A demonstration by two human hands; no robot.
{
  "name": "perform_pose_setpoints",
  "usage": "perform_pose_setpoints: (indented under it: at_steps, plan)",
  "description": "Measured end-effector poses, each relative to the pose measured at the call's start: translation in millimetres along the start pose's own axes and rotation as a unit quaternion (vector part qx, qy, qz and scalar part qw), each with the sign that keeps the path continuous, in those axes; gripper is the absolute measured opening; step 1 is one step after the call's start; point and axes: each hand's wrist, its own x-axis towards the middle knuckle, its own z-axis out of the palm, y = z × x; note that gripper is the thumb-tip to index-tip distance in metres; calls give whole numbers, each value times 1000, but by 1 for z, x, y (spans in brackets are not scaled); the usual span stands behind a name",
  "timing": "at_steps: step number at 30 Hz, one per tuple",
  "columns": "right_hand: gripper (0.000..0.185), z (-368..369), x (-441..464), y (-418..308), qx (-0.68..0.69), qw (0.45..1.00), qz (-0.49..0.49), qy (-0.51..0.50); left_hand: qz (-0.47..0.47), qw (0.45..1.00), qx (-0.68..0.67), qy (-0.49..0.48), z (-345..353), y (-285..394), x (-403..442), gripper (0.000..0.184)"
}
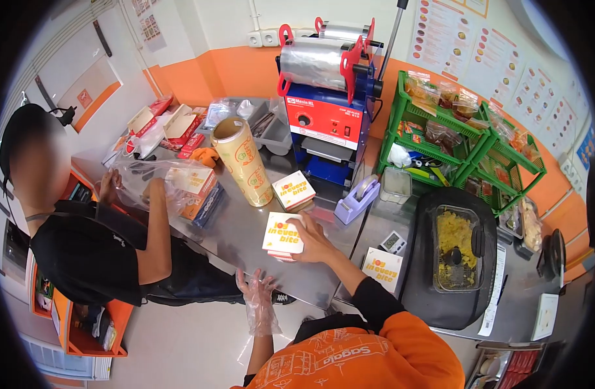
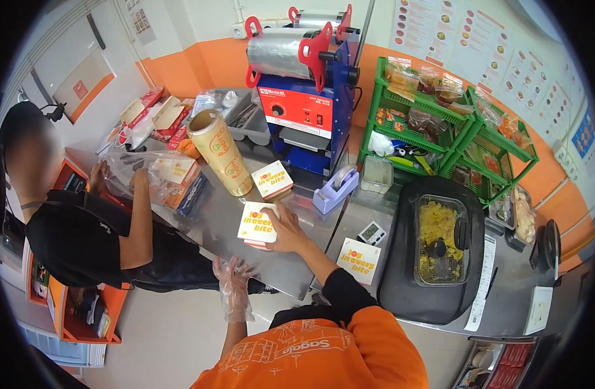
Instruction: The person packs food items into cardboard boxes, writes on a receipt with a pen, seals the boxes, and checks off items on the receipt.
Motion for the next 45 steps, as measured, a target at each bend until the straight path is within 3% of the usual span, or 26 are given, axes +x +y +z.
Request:
perform_pose_setpoints:
  at_steps: [2, 3, 7, 9, 10, 11, 13, 16, 17, 20, 27, 32, 34, 36, 40, 41, 45]
  plan:
    - [103, 3, -3, 7, -52, 997, 47, -40, -22, 999, 3, 25, 10, 9, -14, 80]
    - [113, -4, -8, 6, -65, 996, 41, -49, -24, 998, 39, 34, 13, 9, -18, 77]
    - [127, -75, -61, 0, -39, 998, 39, -13, -37, 993, 92, 59, 3, 2, -21, 75]
    - [128, -112, -115, 12, -47, 992, 119, -12, -41, 990, 120, 61, 2, 2, -22, 75]
    - [131, -129, -139, -1, -130, 957, 249, -63, -40, 988, 135, 64, 1, 4, -21, 75]
    - [134, -132, -162, -7, -221, 926, 298, -74, -56, 984, 146, 80, 5, 8, -20, 74]
    - [132, -126, -198, 9, -244, 913, 315, -87, -60, 983, 153, 83, 7, 10, -17, 73]
    - [127, -112, -199, 6, -244, 939, 242, 1, -53, 983, 159, 78, 11, 12, -15, 72]
    - [116, -108, -190, 4, -247, 942, 226, 23, -50, 982, 162, 79, 14, 14, -16, 72]
    - [111, -95, -142, 10, -208, 965, 157, 40, -40, 983, 161, 81, 11, 13, -14, 71]
    - [121, -28, -50, 41, -160, 979, 94, -90, -15, 979, 158, 128, -2, 26, -34, 70]
    - [131, -60, 18, 48, -132, 974, 55, -173, -24, 960, 178, 214, -32, 34, -61, 70]
    - [120, -67, 83, 63, -123, 986, 9, -115, -13, 954, 165, 248, -44, 36, -72, 68]
    - [122, -58, 142, 71, -219, 965, -17, -146, -21, 948, 167, 270, -52, 37, -86, 69]
    - [136, -20, 196, 94, -321, 885, 21, -336, -22, 932, 194, 304, -65, 33, -99, 68]
    - [134, -15, 193, 102, -278, 921, 14, -274, -17, 929, 194, 316, -64, 35, -104, 68]
    - [120, -42, 160, 72, -272, 944, 46, -184, -32, 927, 191, 321, -74, 37, -118, 66]
